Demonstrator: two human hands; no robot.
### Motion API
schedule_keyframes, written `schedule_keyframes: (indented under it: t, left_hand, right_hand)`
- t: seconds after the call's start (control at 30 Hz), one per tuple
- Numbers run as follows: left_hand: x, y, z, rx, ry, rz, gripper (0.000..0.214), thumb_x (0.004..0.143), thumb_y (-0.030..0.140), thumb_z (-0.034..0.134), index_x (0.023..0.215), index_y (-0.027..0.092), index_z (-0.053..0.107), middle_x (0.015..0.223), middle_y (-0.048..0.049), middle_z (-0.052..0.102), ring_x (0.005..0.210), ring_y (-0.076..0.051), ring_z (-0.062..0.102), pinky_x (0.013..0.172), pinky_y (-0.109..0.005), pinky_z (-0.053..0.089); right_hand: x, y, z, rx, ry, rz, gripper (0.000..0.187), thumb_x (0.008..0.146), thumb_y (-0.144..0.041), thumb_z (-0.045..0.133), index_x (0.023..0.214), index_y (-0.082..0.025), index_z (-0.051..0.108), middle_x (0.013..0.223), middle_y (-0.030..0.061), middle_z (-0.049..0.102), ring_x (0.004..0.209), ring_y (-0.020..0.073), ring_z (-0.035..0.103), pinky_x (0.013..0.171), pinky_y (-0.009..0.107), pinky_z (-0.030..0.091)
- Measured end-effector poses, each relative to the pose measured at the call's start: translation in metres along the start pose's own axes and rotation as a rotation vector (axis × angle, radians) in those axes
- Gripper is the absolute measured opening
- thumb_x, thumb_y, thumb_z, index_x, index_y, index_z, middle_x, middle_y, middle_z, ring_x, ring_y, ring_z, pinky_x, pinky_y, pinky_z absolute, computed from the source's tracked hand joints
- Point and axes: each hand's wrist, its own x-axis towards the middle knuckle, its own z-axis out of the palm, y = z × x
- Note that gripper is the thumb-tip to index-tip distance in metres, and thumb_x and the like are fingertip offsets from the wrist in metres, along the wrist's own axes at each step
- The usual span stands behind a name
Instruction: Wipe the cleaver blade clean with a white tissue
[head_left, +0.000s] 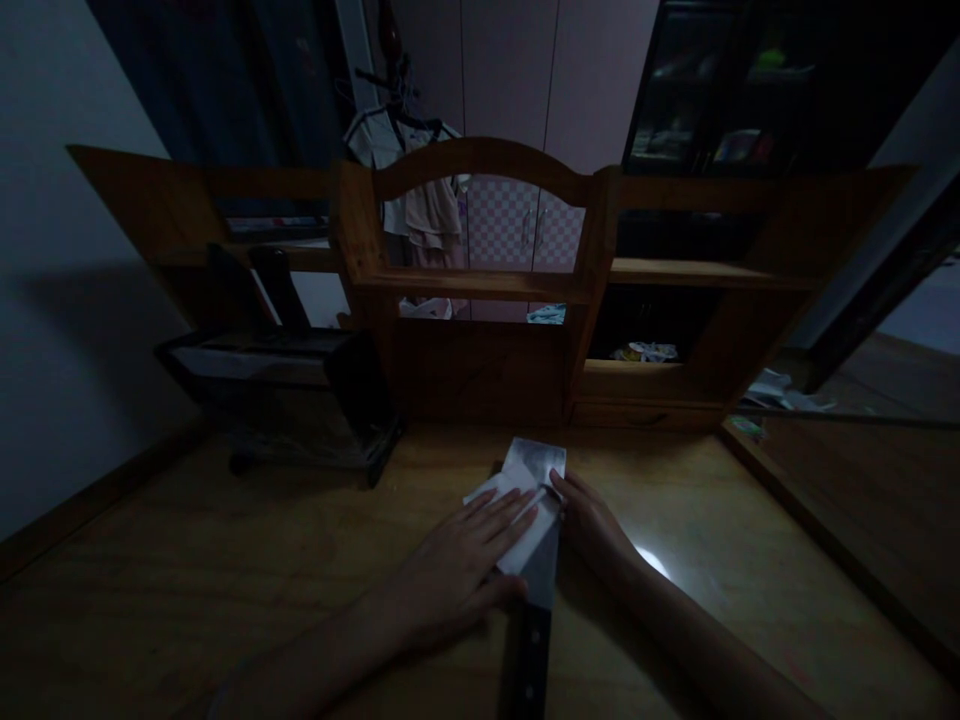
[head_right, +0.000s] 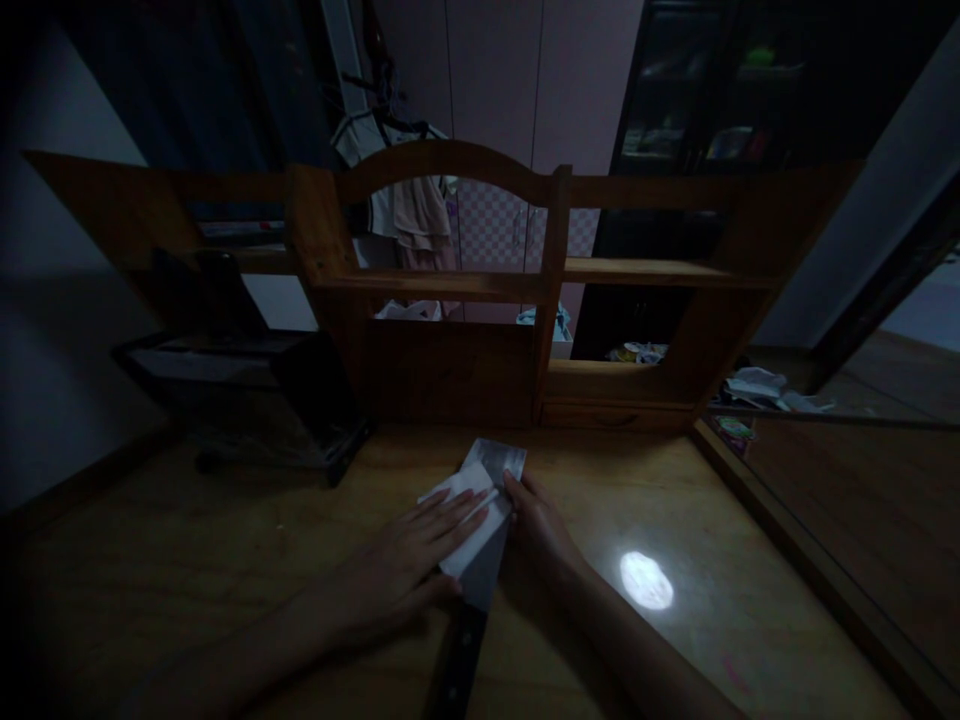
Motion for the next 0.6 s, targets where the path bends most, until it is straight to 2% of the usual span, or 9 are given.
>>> schedule_keyframes:
  t: [0.07,0.13,0.3,0.37,0.43,0.53,0.6]
  left_hand:
    - [0.000,-0.006,0.004,0.012,0.045,-0.041,0.065,0.096,0.049,0.036,0.151,0.026,0.012,0.154,0.0008,0.009,0.143,-0.019,0.010,0.117,-0.034,0.004]
    - [-0.001,-0.006,0.004,-0.002,0.022,-0.040,0.065,0.096,0.049,0.036,0.151,0.026,0.011,0.154,0.0010,0.009,0.143,-0.019,0.011,0.117,-0.033,0.006]
    - [-0.002,0.013,-0.002,-0.050,-0.127,0.125,0.070,0.094,0.054,0.039,0.151,0.024,0.011,0.153,-0.0020,0.009,0.142,-0.022,0.014,0.117,-0.036,0.010]
    - [-0.001,0.016,-0.001,-0.028,-0.115,0.135,0.071,0.094,0.054,0.038,0.151,0.023,0.011,0.153,-0.0029,0.008,0.142,-0.023,0.013,0.117,-0.037,0.009]
    - [-0.001,0.011,0.003,0.022,-0.050,0.079,0.073,0.093,0.056,0.038,0.152,0.023,0.011,0.154,-0.0029,0.008,0.142,-0.023,0.012,0.117,-0.038,0.011]
    - [0.000,-0.005,0.011,0.128,0.068,-0.047,0.074,0.092,0.058,0.037,0.152,0.023,0.010,0.154,-0.0032,0.009,0.142,-0.021,0.012,0.117,-0.038,0.015]
    - [-0.001,-0.014,0.013,0.181,0.142,-0.114,0.073,0.093,0.057,0.036,0.152,0.021,0.010,0.154,-0.0040,0.009,0.142,-0.020,0.011,0.117,-0.038,0.016]
  right_hand:
    - [-0.001,-0.002,0.002,0.098,-0.004,0.054,0.034,0.086,-0.043,0.057,0.109,-0.019,0.057,0.095,0.0060,0.064,0.072,0.0151,0.061,0.067,0.027,0.048]
    - [-0.001,-0.004,0.003,0.153,-0.002,0.128,0.033,0.087,-0.045,0.055,0.102,-0.015,0.059,0.085,0.0059,0.065,0.067,0.0144,0.060,0.065,0.026,0.048]
    - [-0.001,-0.009,0.000,0.193,-0.137,0.356,0.061,0.087,-0.063,0.040,0.092,-0.007,0.063,0.080,0.0135,0.065,0.066,0.0194,0.062,0.057,0.027,0.045]
    - [-0.001,-0.008,-0.001,0.196,-0.151,0.347,0.064,0.085,-0.066,0.041,0.092,-0.006,0.064,0.080,0.0136,0.066,0.067,0.0200,0.063,0.059,0.028,0.045]
    - [0.000,-0.006,-0.002,0.222,-0.137,0.296,0.060,0.086,-0.063,0.044,0.092,-0.007,0.065,0.081,0.0124,0.066,0.069,0.0190,0.063,0.067,0.029,0.047]
    - [0.000,-0.004,0.001,0.222,-0.047,0.239,0.047,0.087,-0.054,0.049,0.092,-0.010,0.064,0.079,0.0095,0.066,0.067,0.0171,0.062,0.070,0.029,0.047]
    - [-0.001,-0.004,0.003,0.216,0.034,0.206,0.037,0.086,-0.047,0.054,0.099,-0.013,0.063,0.082,0.0071,0.066,0.068,0.0161,0.062,0.069,0.028,0.048]
